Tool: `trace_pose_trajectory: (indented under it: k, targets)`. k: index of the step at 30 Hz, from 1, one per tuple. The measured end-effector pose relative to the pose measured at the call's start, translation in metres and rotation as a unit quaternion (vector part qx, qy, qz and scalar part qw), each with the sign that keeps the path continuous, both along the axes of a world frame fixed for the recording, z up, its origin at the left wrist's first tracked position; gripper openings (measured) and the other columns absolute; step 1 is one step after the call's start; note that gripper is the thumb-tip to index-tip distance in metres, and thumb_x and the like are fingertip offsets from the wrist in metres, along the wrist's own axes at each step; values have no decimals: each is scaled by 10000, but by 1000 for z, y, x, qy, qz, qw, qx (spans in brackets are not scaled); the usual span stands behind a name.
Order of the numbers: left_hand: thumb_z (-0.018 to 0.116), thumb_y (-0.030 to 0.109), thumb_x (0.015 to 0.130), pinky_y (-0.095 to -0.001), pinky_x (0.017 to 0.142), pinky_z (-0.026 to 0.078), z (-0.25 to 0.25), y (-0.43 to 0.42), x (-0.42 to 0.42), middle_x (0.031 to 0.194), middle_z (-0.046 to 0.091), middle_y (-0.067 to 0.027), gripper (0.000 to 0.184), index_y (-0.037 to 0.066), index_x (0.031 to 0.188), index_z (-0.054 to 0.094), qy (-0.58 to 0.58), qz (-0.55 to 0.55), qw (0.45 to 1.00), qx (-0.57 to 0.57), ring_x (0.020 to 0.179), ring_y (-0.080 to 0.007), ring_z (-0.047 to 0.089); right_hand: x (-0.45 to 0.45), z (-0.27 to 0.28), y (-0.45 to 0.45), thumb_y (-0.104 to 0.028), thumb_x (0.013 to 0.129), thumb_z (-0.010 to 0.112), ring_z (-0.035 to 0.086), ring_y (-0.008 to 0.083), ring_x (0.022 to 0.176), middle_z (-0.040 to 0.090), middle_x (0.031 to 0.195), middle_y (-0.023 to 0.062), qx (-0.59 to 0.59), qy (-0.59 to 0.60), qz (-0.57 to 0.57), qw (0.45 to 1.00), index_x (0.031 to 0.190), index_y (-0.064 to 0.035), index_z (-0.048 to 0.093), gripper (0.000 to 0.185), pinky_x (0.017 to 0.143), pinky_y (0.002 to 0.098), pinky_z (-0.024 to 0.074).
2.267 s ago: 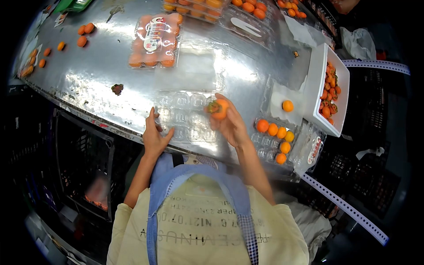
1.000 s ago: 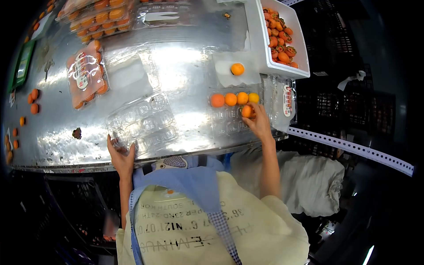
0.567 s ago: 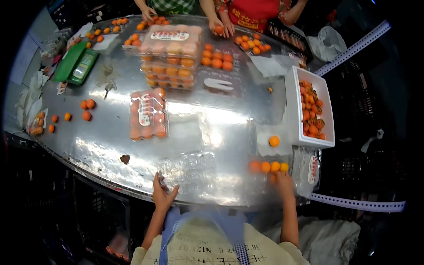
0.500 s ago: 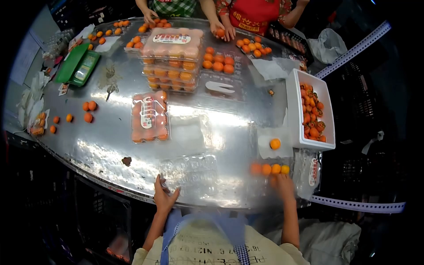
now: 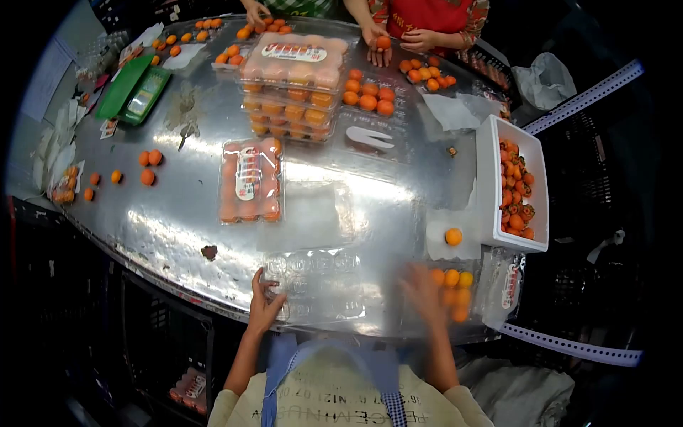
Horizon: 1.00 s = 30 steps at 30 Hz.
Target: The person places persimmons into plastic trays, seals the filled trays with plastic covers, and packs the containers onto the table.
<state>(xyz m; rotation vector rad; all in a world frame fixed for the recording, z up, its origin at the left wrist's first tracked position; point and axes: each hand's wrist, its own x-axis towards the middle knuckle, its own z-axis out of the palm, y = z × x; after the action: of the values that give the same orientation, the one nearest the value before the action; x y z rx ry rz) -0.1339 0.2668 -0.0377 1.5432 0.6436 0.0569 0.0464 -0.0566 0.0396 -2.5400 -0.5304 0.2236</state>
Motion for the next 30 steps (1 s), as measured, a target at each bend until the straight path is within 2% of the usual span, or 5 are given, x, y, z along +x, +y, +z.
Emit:
trace_pose_trajectory:
  k: [5,10,16,24,30]
  targets:
    - [519,296,915,-315,653,526,8,11,28,1112,508,-182,685,121,1420,90,23,75,976,-205,788,-223,620,33,-59,77,-334,850,606,576,276,967,588,1057,188,216,165,-71,960,1227,34,472,544,813,359,466]
    - [472,490,897,-359,658,526,-22,47,57,1046,605,-215,628,-16,1257,383,31,84,951,-296,829,-299,647,62,-78,131,-270,864,598,616,189,703,615,886,138,287,332,-96,894,1197,49,485,474,621,294,506]
    - [518,346,887,-329,662,523,-1,61,67,1119,585,-213,485,-19,1200,448,20,32,931,-364,894,-306,637,62,-60,137,-113,843,570,600,157,601,603,831,104,291,411,-76,861,1055,24,529,255,515,259,491]
    - [526,165,860,-344,766,516,37,28,62,1216,533,-169,555,7,1352,325,25,-38,867,-496,1050,-271,577,38,20,105,12,797,446,595,162,554,582,1000,136,291,351,-61,888,1087,46,507,298,485,253,490]
    - [553,227,889,-368,921,450,-35,34,77,1205,530,-96,488,42,1307,384,-48,70,846,-527,1112,-213,521,20,58,95,51,765,397,577,144,532,584,1077,135,250,311,-11,917,1153,40,486,398,481,265,493]
